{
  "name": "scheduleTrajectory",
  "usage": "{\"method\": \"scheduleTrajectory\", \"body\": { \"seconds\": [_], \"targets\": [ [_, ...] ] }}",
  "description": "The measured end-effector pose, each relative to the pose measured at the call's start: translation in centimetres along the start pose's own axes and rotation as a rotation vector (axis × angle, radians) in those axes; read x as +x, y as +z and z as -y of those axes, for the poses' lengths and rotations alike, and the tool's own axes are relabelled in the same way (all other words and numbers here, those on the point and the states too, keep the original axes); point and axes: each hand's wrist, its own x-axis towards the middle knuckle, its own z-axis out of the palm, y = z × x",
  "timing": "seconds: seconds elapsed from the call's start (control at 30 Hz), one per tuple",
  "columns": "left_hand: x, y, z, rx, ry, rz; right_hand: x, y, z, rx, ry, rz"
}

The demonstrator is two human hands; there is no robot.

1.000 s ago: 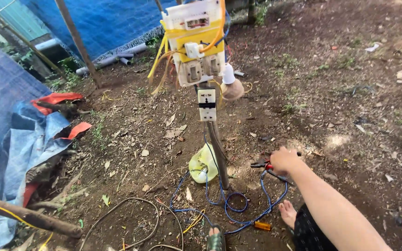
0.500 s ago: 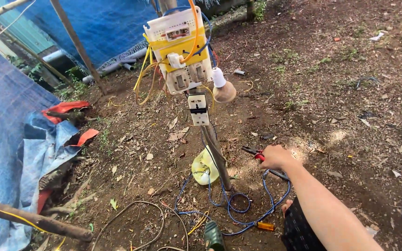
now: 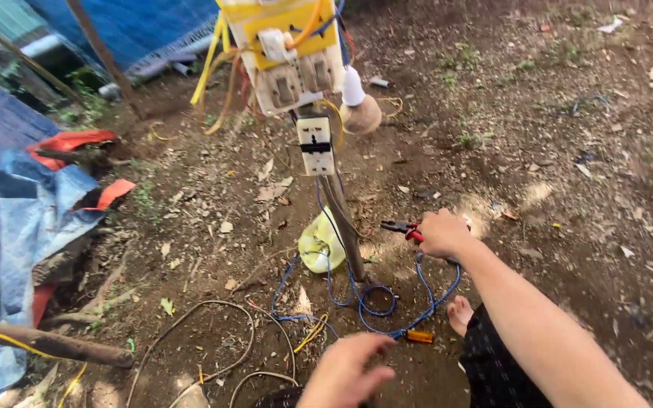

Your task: A person strips insulation from electrical wires using pliers and prepares an electrical socket for installation on a mounting pole.

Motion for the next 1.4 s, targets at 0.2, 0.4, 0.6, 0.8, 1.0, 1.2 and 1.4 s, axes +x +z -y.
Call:
{"method": "scheduleTrajectory", "body": {
  "seconds": [0.2,0.4,0.6,0.8,1.0,1.2,1.4],
  "targets": [
    [-2.7,-8.1,1.8,-0.346,0.190,-0.494,-1.0,-0.7,-1.2,-0.179,-0.005,-0.010],
    [-1.2,-8.2,6.2,-0.465,0.086,-0.497,2.4,0.1,-2.4,-0.215,-0.001,0.040],
    [0.4,-4.5,12.7,0.000,-0.150,-0.125,3.7,0.1,-3.3,-0.343,-0.072,0.093],
    [1.7,-1.4,17.3,0.028,-0.400,0.194,0.6,-1.9,-2.7,-0.373,-0.207,0.128],
    [16.5,7.8,8.7,-0.851,-0.585,-0.676,0.1,0.5,-3.7,-0.369,-0.424,0.054],
    [27.5,27.7,16.1,-0.179,-0.398,-0.022,-0.9,1.1,-6.2,-0.296,-0.579,-0.034],
    [27.1,26.1,14.2,0.160,-0.312,0.350,-2.2,0.0,-9.7,-0.081,-0.614,-0.180]
  ]
}}
